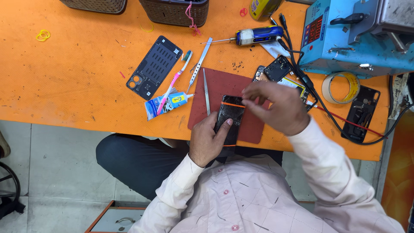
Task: The person disassembles and cleans internal mobile phone components using a toothbrush and tweezers before reassembling the device housing.
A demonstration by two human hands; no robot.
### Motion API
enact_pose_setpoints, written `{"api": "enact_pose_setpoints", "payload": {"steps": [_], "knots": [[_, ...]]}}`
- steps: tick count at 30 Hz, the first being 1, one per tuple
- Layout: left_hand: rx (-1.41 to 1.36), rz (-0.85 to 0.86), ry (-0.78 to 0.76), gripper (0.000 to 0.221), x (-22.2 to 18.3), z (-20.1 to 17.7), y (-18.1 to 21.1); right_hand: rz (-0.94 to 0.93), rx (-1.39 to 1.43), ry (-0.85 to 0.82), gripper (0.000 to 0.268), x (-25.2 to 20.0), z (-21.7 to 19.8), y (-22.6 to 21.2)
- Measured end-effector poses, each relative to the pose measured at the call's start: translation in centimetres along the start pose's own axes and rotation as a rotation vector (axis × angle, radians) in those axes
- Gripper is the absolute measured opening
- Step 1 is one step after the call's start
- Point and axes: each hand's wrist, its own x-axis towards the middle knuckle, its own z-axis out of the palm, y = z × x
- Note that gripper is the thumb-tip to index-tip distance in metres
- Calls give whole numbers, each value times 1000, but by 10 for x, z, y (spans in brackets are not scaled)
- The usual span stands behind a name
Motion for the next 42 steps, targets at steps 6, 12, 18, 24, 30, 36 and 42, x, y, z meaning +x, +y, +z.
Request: {"api": "enact_pose_setpoints", "payload": {"steps": [6,12,18,24,30,36,42], "knots": [[21,34,17,29,-1,0,-1,-121,-282,157,28,-17,37,-14],[11,61,-11,28,-1,-4,-1,-142,-478,221,40,-25,47,-22],[-22,105,-11,26,-1,-4,-2,-72,-434,170,52,-20,49,-22],[68,-33,-53,28,0,-3,1,-59,-130,143,56,-15,37,-20],[-16,112,8,44,-2,3,-4,175,142,-17,42,-14,35,-18],[1,138,49,54,-1,7,-19,79,123,-26,32,-7,36,-23],[60,24,-56,57,2,5,-20,287,249,26,22,4,44,-9]]}}
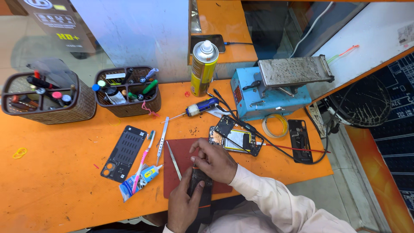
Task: The person disassembles and cleans internal mobile phone components using a toothbrush and tweezers before reassembling the device housing.
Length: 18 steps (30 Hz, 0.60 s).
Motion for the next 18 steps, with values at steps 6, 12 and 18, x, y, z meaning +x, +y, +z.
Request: {"api": "enact_pose_setpoints", "payload": {"steps": [6,12,18], "knots": [[-149,-32,-9,52,-1,0,-4,99,189,156,14,7,2,28],[-248,-30,15,51,-5,-1,-5,133,277,212,12,-4,-4,44],[-497,7,-44,49,-3,-7,2,90,400,338,10,-16,-4,58]]}}
